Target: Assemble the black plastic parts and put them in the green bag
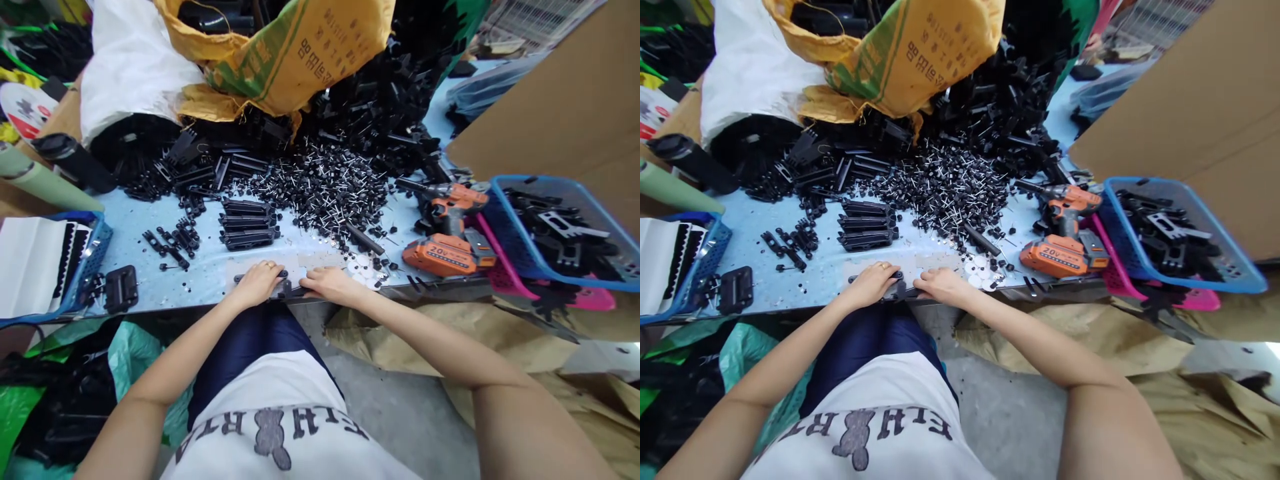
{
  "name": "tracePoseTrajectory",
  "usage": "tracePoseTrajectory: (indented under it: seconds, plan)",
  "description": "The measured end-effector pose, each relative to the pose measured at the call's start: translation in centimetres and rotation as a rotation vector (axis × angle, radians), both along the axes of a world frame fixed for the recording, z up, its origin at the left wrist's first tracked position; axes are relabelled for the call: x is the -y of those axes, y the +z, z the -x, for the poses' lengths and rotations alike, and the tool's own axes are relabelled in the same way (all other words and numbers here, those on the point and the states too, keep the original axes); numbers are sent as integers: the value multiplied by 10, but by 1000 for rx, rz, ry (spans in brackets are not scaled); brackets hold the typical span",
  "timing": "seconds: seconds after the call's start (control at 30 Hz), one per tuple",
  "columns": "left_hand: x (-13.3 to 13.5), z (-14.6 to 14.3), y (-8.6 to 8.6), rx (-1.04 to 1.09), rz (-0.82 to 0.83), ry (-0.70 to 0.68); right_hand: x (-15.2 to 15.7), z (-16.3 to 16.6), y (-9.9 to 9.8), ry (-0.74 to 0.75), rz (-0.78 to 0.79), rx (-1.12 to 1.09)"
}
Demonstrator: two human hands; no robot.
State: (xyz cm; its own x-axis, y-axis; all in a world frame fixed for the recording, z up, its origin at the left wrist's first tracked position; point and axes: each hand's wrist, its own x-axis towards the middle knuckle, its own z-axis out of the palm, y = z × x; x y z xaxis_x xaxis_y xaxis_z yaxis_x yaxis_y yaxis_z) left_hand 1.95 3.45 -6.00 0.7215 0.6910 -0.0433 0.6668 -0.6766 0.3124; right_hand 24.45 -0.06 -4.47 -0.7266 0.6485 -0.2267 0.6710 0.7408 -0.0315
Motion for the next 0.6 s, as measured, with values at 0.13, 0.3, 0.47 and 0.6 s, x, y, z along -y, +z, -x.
tracePoseTrajectory:
  seconds: [0.13,0.3,0.47,0.6]
  plan:
    - [5,-2,5,0,-9,29,5,1,-3,-150,46,-9]
    - [9,1,5,86,-36,40,13,16,11,-235,-55,44]
    - [11,9,-7,207,-132,63,16,27,24,-276,-115,54]
    - [11,10,-12,261,-170,63,10,30,34,-249,-119,37]
